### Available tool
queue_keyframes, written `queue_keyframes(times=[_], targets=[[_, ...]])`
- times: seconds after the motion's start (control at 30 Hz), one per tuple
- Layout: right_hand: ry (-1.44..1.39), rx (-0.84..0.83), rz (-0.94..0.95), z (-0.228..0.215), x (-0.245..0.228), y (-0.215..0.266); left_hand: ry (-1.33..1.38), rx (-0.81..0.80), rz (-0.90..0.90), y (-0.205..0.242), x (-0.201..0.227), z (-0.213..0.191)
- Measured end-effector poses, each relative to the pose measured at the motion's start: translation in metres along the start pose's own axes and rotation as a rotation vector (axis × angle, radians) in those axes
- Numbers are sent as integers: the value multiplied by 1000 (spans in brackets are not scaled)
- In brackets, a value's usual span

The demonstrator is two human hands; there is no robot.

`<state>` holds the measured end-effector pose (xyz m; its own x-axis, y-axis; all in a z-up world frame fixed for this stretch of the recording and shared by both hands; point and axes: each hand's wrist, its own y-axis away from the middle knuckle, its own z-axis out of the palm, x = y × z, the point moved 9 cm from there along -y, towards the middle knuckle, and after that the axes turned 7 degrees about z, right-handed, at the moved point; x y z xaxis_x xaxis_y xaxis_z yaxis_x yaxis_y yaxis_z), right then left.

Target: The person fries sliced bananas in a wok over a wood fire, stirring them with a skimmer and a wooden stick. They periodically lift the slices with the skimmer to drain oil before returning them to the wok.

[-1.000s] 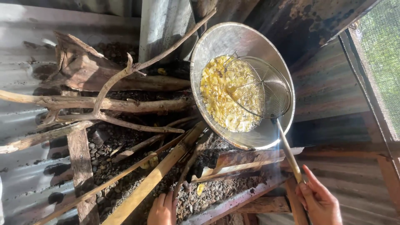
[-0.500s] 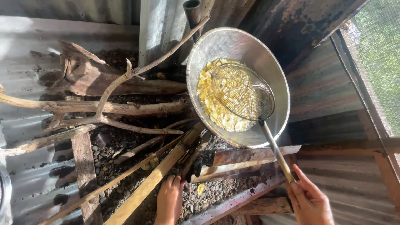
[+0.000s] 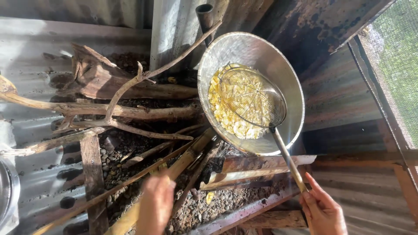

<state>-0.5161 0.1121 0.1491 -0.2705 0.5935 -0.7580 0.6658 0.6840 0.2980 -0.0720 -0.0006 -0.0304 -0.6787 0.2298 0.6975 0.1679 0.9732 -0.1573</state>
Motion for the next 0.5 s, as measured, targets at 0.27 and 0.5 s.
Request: queue_keyframes(times=[0.27, 0.5], targets=[[3, -27, -26, -4, 1, 0, -533, 169, -94, -125, -142, -110], [-12, -15, -69, -20, 11, -5, -426, 237, -118, -128, -173, -98]])
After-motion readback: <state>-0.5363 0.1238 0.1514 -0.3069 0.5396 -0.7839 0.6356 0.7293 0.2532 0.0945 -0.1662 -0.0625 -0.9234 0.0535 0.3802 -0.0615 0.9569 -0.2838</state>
